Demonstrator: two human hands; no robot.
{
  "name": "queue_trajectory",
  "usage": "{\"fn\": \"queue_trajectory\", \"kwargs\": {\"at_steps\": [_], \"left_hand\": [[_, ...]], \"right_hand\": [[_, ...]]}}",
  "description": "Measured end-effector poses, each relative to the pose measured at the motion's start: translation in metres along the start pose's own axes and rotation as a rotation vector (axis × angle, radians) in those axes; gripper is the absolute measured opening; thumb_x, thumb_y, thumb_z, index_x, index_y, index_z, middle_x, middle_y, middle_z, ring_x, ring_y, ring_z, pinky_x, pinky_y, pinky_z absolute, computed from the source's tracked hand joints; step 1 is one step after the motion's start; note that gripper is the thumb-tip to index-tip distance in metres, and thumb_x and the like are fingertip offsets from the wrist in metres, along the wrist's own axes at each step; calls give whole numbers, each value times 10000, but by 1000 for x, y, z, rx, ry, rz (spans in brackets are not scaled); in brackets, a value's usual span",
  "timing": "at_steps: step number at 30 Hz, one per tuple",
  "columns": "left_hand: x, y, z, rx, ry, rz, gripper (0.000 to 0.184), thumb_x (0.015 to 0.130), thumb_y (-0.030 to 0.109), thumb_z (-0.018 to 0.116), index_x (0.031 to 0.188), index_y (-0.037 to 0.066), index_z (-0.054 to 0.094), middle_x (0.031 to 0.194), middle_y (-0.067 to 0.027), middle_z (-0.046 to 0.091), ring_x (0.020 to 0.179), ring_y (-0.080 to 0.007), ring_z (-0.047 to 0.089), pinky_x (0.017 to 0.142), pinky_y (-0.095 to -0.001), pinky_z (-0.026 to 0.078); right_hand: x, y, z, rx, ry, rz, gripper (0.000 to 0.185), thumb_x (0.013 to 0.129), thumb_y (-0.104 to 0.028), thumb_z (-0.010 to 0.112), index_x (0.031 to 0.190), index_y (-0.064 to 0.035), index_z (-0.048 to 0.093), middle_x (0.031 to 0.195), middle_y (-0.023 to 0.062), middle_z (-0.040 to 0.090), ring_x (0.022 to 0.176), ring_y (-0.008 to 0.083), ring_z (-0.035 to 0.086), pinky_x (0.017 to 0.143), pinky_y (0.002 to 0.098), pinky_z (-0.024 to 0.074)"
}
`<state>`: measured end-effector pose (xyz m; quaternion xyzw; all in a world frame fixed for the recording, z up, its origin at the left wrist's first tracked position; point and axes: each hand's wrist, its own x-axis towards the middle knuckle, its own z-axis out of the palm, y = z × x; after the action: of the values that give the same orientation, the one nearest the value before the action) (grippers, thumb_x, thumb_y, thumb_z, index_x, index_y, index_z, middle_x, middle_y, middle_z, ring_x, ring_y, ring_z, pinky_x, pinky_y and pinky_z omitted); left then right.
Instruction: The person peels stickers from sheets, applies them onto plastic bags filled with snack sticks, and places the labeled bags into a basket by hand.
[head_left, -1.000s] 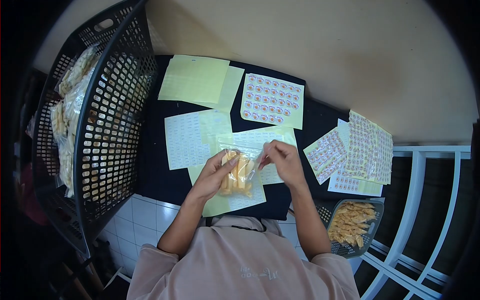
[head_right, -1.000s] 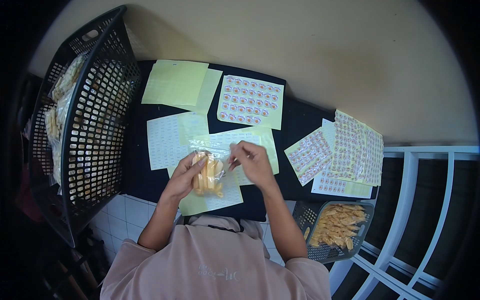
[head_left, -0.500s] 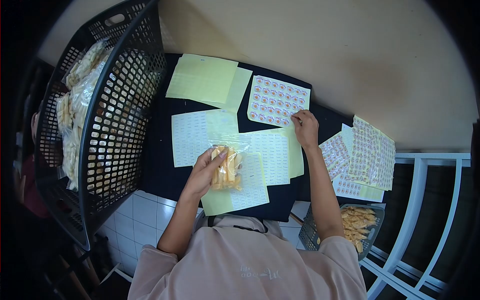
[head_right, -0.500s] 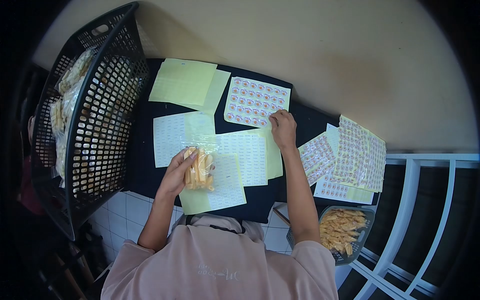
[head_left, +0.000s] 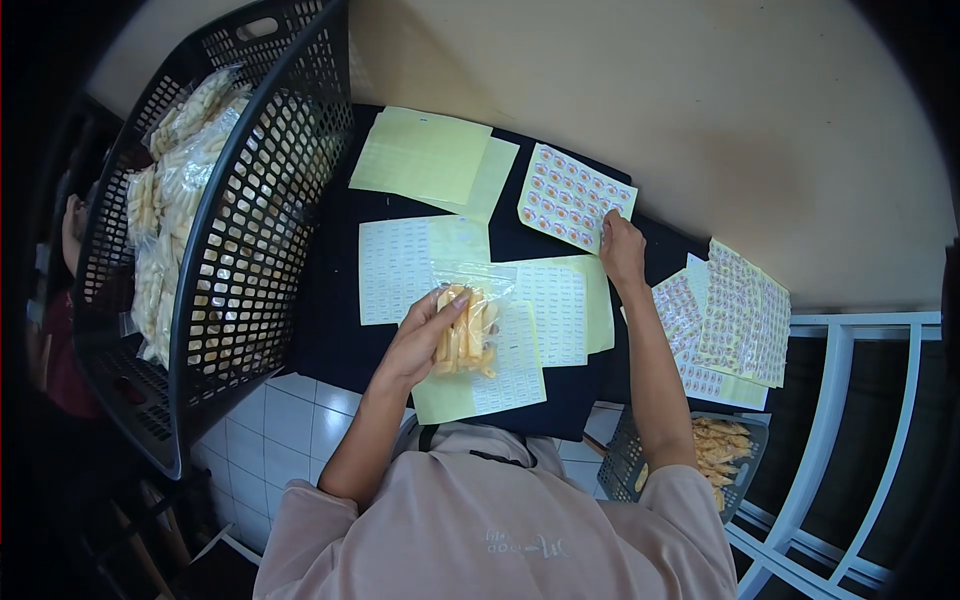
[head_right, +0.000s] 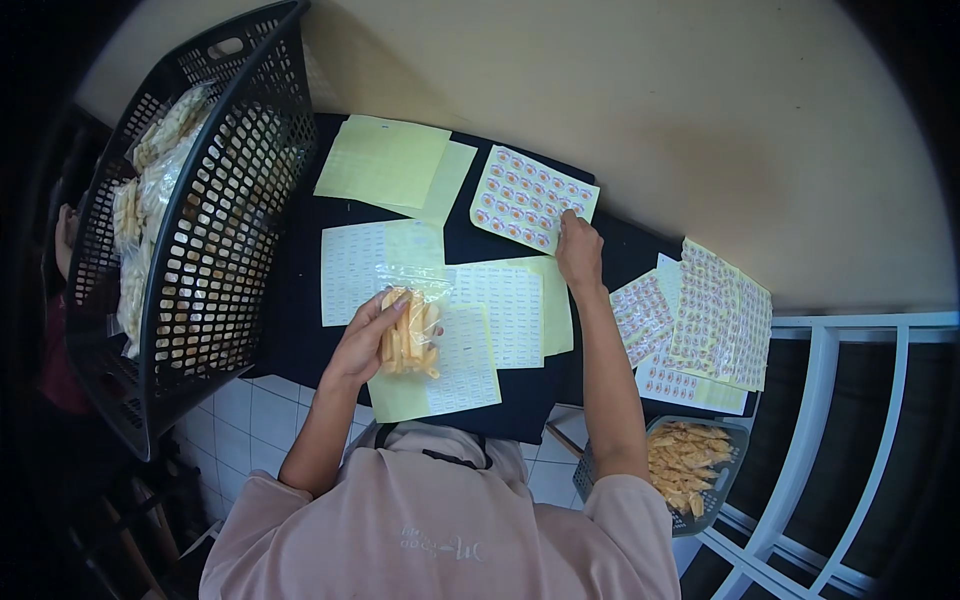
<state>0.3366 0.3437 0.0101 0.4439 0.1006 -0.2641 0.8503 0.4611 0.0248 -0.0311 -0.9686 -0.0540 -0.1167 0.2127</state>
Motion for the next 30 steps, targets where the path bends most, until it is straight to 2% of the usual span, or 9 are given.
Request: {"fn": "queue_trajectory", "kwargs": {"at_steps": [6,10,12,14,16,18,22,25,30], "left_hand": [[-10,7,1,-116,10,-15,376,1019,270,433,1260,-18,447,1111,-197,608,974,-306,665,808,-418,587],[-10,8,-3,-188,73,-5,405,1025,306,406,1272,-14,441,1137,-199,597,1006,-320,652,839,-431,573],[-12,13,1,-183,47,-3,420,1028,323,392,1278,-11,439,1147,-201,592,1020,-323,645,860,-438,563],[-11,12,-2,-194,32,2,407,1026,310,405,1285,-2,438,1162,-188,583,1036,-299,639,874,-420,558],[-15,18,5,-208,32,17,371,1022,275,440,1277,6,453,1156,-119,583,1041,-208,633,870,-345,554],[-17,20,8,-200,45,38,369,1021,272,444,1277,7,452,1153,-114,582,1041,-197,630,873,-328,549],[-23,24,13,-137,64,108,367,1017,262,461,1276,2,450,1146,-99,576,1029,-162,621,873,-290,537],[-26,25,14,-81,38,120,368,1013,248,476,1274,-11,449,1134,-86,571,1017,-134,603,852,-275,530],[-40,34,34,64,82,199,362,1015,247,470,1266,-14,460,1120,-76,565,1008,-103,568,845,-253,498]], "right_hand": [[-3,6,5,19,48,26,133,856,43,515,981,2,528,854,249,638,811,393,656,692,465,503],[-8,14,7,256,14,178,38,953,-16,473,961,5,504,837,162,632,712,212,680,519,333,540],[-10,11,1,337,-1,221,51,960,-13,461,961,24,496,932,171,623,706,209,678,524,315,555],[-9,0,-5,390,-2,239,48,953,-4,467,972,25,500,956,169,613,709,216,672,541,318,556],[-14,-8,-10,439,1,266,52,946,4,473,983,26,503,980,167,602,712,223,666,558,321,558],[-19,-21,-13,111,205,-117,78,914,34,506,987,19,529,967,152,590,758,239,647,602,320,548],[-55,-131,-57,357,214,-175,107,819,94,564,908,35,561,922,173,584,802,333,581,660,364,485],[-85,-189,-84,406,168,-300,141,754,113,611,870,33,595,870,157,608,790,321,583,681,390,471],[-104,-214,-87,408,167,-529,239,676,96,672,908,40,653,899,122,651,809,288,591,679,346,492]]}}
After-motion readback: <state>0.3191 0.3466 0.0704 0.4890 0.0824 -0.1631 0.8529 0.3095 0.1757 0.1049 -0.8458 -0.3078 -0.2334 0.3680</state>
